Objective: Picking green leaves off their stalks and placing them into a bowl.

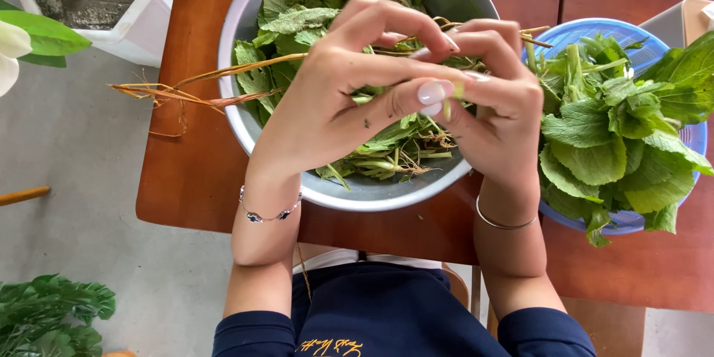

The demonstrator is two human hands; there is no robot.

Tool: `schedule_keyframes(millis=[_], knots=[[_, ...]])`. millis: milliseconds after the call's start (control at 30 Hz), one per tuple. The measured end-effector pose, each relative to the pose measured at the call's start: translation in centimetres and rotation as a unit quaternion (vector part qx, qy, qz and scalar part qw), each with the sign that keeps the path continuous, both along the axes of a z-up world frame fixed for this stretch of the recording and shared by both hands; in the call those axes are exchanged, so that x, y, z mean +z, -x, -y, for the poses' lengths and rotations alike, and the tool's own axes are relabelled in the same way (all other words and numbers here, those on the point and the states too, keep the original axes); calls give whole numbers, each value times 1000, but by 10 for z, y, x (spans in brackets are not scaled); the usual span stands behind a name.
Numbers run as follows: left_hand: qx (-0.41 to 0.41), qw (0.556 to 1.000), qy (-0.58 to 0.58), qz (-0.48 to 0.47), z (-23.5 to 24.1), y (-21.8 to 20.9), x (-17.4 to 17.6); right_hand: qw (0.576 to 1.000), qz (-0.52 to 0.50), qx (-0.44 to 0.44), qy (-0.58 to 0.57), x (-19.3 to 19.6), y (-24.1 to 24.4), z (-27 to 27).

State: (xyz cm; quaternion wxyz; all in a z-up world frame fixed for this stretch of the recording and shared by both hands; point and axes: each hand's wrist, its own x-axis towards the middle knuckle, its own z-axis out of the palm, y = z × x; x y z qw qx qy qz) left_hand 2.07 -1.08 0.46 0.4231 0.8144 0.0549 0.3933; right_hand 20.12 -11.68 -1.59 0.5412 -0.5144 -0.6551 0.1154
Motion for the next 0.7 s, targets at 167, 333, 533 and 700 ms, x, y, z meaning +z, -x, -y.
schedule_keyframes(millis=[167, 333, 533, 700], knots=[[-28, 997, -55, -39, -1, 1, -3, 999, -10, -37, -15, -10, -9, 4], [25, 973, -200, -108, 3, -3, -2, 994, -55, -94, -1, -2, -16, 9], [120, 958, -211, -151, 1, 0, -8, 979, 60, -192, 40, 0, -86, 64], [173, 933, -253, -188, -2, -6, -11, 922, 54, -368, 102, -5, -130, 118]])
